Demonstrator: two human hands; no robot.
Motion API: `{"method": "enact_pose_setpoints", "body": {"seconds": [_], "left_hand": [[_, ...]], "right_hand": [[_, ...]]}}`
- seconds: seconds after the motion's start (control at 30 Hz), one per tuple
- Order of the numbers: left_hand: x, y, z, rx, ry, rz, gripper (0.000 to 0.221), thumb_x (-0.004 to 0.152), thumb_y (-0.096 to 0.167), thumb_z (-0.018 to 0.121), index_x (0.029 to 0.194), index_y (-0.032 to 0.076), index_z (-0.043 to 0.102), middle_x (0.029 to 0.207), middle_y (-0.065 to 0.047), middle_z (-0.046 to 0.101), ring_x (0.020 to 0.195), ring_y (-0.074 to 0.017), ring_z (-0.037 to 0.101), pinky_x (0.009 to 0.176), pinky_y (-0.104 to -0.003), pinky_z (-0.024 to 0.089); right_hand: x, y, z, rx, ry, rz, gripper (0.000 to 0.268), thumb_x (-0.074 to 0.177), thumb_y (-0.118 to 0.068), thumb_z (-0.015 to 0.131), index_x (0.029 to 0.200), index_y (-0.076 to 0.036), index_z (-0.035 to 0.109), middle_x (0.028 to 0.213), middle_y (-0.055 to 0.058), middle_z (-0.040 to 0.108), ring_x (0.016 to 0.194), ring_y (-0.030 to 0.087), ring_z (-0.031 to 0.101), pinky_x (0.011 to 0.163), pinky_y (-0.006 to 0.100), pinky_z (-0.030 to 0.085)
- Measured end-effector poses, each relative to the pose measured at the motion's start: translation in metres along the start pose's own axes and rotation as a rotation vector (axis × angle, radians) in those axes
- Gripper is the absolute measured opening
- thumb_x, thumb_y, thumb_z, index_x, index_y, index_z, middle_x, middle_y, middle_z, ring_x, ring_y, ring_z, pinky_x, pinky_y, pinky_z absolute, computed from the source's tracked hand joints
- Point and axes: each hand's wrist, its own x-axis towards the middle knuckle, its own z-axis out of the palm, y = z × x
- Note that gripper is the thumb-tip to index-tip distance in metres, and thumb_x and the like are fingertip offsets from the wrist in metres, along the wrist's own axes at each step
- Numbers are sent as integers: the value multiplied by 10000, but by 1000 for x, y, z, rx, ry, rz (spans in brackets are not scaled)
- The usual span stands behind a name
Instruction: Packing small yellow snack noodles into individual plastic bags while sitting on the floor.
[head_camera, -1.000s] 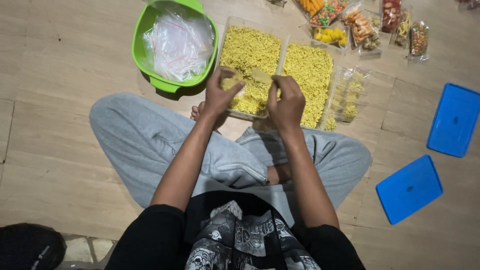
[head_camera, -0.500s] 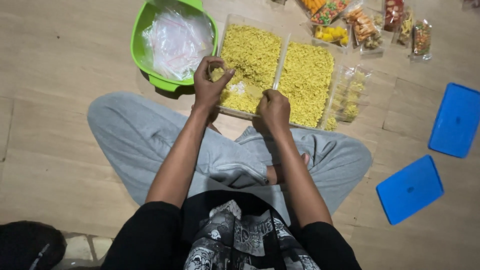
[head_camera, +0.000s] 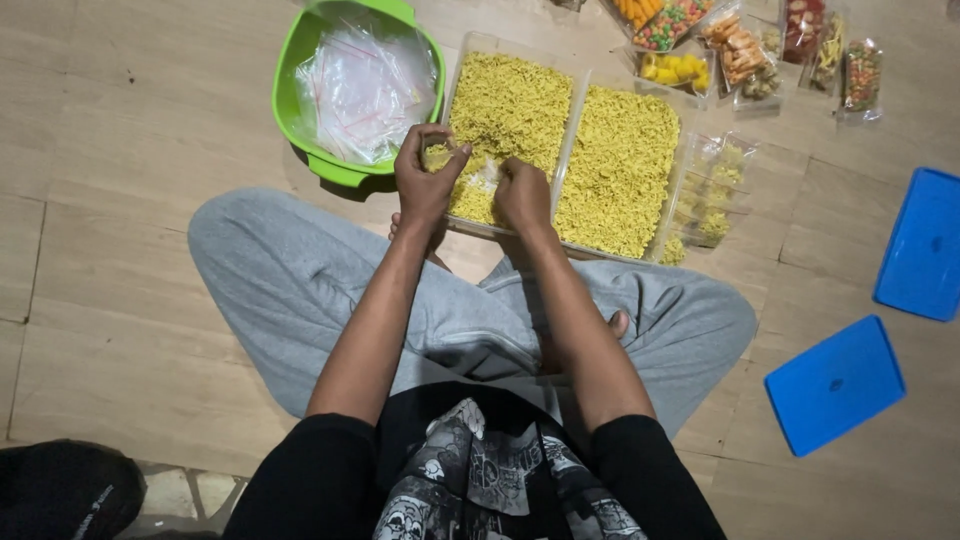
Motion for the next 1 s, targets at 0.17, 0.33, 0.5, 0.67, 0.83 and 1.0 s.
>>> {"method": "enact_pose_setpoints", "body": {"seconds": [0.17, 0.33, 0.5, 0.67, 0.83, 1.0], "left_hand": [[2, -3, -1, 12, 12, -7, 299, 869, 155, 870, 1080, 189, 661, 940, -11, 705, 1091, -201, 645, 1089, -505, 366], [4, -2, 0, 48, 32, -15, 326, 849, 166, 880, 1092, 213, 668, 956, -24, 717, 1070, -200, 657, 1027, -490, 416], [2, 8, 2, 173, 11, 0, 353, 813, 171, 889, 1090, 226, 678, 939, -41, 736, 1013, -220, 685, 978, -471, 465], [-2, -1, 0, 293, 9, 69, 376, 777, 94, 858, 1084, 200, 670, 949, -80, 721, 965, -319, 694, 919, -504, 487], [-10, -11, 1, 522, -70, 182, 424, 730, 44, 825, 1089, 197, 657, 940, -79, 671, 905, -354, 670, 860, -496, 508], [-13, -3, 11, 530, -207, 277, 391, 783, 24, 790, 1137, 138, 669, 964, -106, 644, 884, -324, 634, 849, -453, 500]], "right_hand": [[4, 11, 11, 108, -28, 67, 242, 907, -135, 587, 1037, -110, 789, 997, 193, 770, 1067, 466, 706, 951, 571, 556], [-23, -17, -24, 203, -50, 125, 221, 907, -157, 619, 1025, -126, 803, 959, 181, 778, 1066, 441, 713, 956, 532, 538], [-17, 7, -30, 261, -48, 122, 204, 875, -185, 649, 1006, -171, 805, 834, 86, 776, 1011, 336, 746, 959, 468, 544], [-26, -4, -67, 287, -17, 87, 208, 876, -159, 649, 1001, -164, 815, 791, 71, 764, 943, 306, 749, 955, 457, 536], [-28, -16, -100, 294, 32, -45, 193, 887, -104, 649, 977, -124, 818, 715, 62, 736, 831, 265, 749, 906, 430, 543], [-46, -60, -129, 213, 53, -157, 207, 918, -59, 630, 997, -98, 817, 717, 111, 737, 795, 294, 751, 856, 446, 560]]}}
